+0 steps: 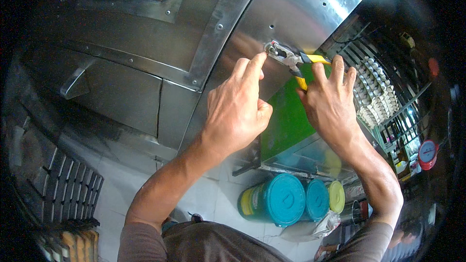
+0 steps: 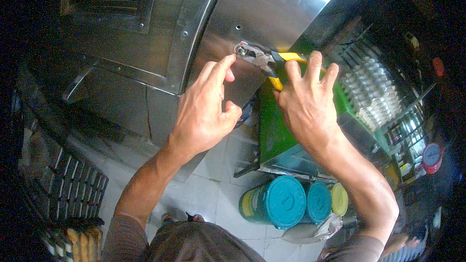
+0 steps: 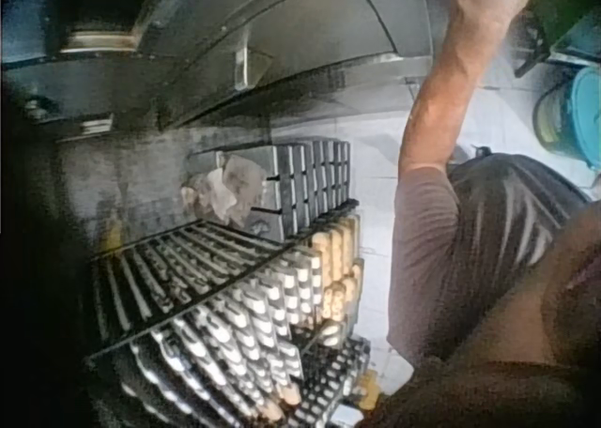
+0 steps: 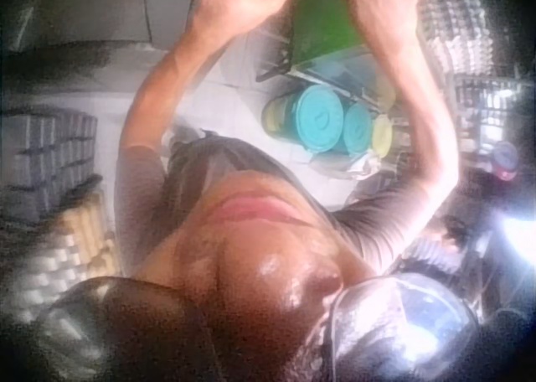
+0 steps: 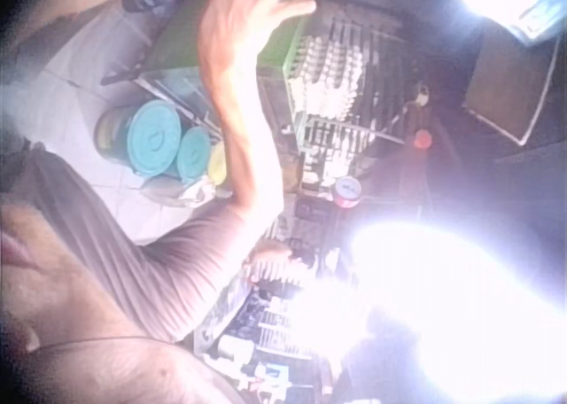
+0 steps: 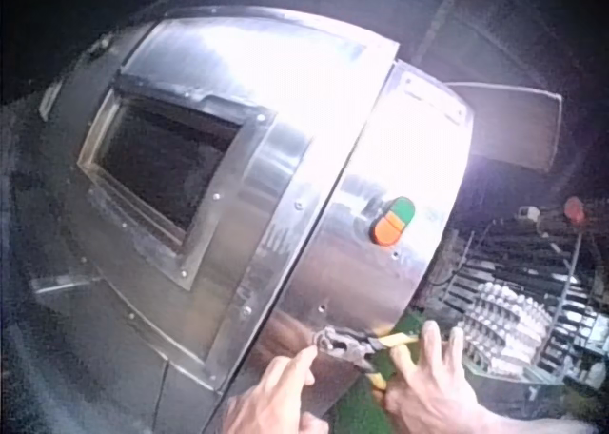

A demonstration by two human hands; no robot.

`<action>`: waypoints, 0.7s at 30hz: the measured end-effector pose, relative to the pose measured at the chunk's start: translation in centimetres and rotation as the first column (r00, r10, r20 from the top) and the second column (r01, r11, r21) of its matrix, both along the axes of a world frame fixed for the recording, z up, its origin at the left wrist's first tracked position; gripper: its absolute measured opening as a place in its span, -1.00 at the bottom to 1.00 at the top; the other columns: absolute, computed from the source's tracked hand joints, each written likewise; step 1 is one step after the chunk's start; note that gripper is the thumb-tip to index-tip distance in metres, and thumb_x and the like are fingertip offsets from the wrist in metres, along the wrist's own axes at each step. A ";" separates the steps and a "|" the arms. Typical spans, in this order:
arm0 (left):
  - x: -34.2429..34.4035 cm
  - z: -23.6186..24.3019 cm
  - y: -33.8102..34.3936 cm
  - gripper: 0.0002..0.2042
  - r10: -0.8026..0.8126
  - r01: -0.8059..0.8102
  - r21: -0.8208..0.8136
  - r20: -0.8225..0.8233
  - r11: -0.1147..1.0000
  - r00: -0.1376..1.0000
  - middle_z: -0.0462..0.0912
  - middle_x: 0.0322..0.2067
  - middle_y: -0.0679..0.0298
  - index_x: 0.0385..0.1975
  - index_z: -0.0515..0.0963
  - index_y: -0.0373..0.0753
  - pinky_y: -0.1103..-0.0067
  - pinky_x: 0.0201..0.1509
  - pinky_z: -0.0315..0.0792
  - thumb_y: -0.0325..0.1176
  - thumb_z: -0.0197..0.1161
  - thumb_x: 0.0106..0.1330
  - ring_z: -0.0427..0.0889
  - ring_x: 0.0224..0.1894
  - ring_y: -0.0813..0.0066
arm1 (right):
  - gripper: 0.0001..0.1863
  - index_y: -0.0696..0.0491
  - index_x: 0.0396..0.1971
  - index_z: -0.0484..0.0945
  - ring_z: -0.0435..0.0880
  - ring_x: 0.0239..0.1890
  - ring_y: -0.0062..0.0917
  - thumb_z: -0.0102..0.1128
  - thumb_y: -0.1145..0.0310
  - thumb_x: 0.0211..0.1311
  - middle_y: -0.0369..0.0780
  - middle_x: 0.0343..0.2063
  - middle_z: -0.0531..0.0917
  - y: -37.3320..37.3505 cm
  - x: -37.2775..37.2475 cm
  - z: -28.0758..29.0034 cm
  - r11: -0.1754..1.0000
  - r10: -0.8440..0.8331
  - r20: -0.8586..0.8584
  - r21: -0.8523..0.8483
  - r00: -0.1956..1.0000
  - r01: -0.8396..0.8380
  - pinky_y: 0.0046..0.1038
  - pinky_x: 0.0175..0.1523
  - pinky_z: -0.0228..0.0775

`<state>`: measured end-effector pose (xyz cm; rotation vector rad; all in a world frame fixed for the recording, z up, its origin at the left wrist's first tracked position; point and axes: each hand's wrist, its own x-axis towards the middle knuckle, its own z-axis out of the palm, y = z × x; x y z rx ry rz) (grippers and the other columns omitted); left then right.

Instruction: The person retrieves pliers from a refrigerator, walks to a commercial oven, and uses the pliers to tighten a screw or bolt on the oven's control panel.

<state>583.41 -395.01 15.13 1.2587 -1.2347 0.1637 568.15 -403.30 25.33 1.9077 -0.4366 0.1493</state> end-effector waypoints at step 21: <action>-1.1 1.6 -1.6 -0.48 0.368 -0.351 -0.138 0.119 0.926 0.922 0.52 -0.22 0.18 0.06 0.44 -0.28 0.54 -0.40 0.43 -0.37 0.41 0.06 0.43 -0.53 0.50 | -0.67 0.19 -0.53 0.66 0.40 0.02 -0.08 0.22 0.18 0.17 -0.10 -0.08 0.55 -2.8 -11.7 -11.0 0.821 0.005 0.500 0.492 0.866 -0.289 -0.09 0.09 0.27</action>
